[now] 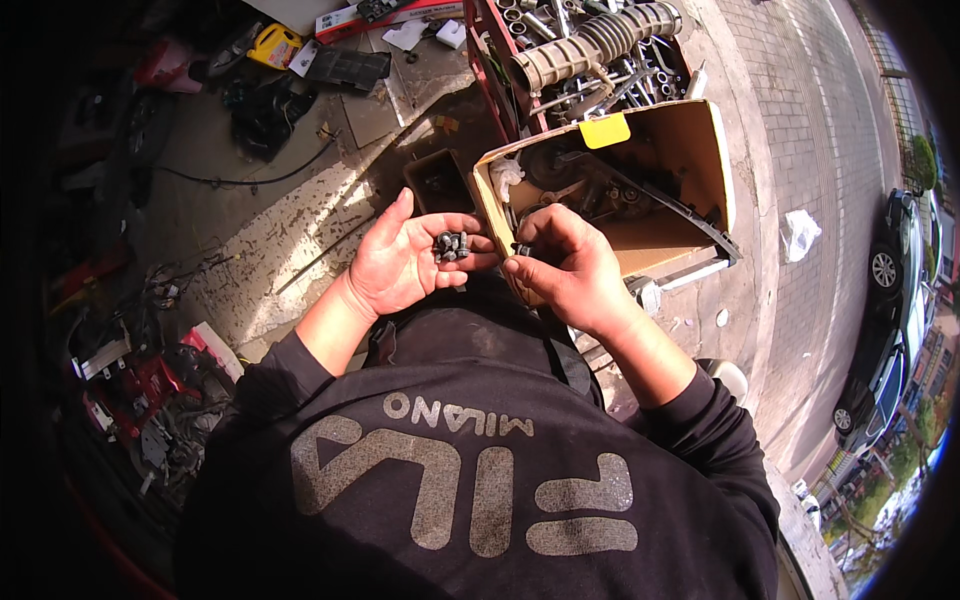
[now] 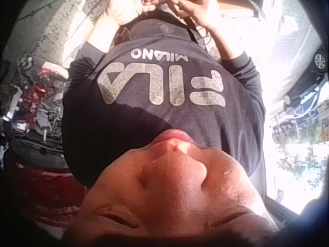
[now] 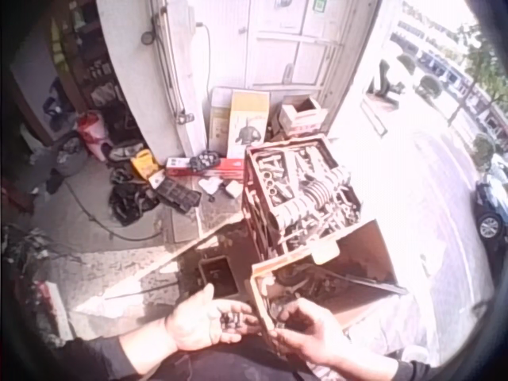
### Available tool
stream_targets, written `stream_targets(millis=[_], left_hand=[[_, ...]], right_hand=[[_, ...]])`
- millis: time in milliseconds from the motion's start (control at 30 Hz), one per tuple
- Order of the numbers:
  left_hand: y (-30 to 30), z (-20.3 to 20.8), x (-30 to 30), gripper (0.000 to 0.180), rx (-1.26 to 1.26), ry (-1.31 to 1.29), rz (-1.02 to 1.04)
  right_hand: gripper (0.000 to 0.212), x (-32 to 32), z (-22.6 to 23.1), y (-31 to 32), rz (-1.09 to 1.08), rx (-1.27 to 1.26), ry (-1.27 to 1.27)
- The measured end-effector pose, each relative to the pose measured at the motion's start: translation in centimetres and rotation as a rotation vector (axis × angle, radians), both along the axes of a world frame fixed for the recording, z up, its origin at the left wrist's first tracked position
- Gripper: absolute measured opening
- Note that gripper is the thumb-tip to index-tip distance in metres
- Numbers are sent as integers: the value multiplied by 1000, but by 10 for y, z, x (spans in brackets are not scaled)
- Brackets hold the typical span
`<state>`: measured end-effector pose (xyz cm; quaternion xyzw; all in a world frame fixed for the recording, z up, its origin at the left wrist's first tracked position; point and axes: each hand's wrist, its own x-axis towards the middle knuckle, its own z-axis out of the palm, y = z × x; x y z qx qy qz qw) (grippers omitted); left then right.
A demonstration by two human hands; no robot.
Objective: The person retrieves bolts from a cardboard box and installs a metal engine mount bracket onto the engine bay of a red car. They align the bracket and hand-tighten the bolts to secure it in place.
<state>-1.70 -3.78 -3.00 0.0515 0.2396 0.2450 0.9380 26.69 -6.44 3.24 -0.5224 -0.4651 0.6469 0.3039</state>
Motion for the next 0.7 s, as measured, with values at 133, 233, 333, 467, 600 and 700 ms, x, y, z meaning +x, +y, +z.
stream_targets(millis=[133, 233, 333, 467, 600, 700], left_hand=[[-2, 1, 1, 82, 26, 8, 19], [-2, -1, 3, 71, 92, 60, 8], [-4, -3, 4, 65, 61, 53, 19], [-8, -3, 4, 57, 47, 91, 47], [-13, 1, -3, 27, 73, 193, 109], [-25, 7, -8, 17, 81, 336, 102]], right_hand=[[26, 0, 3, 1, -44, -213, 349], [28, 0, 9, -1, -60, -312, 481], [27, 0, 13, -1, -38, -299, 551], [27, 0, 15, -3, -42, -309, 566], [26, 2, 18, -5, -48, -336, 566], [26, -5, 25, -3, -6, -317, 485]])
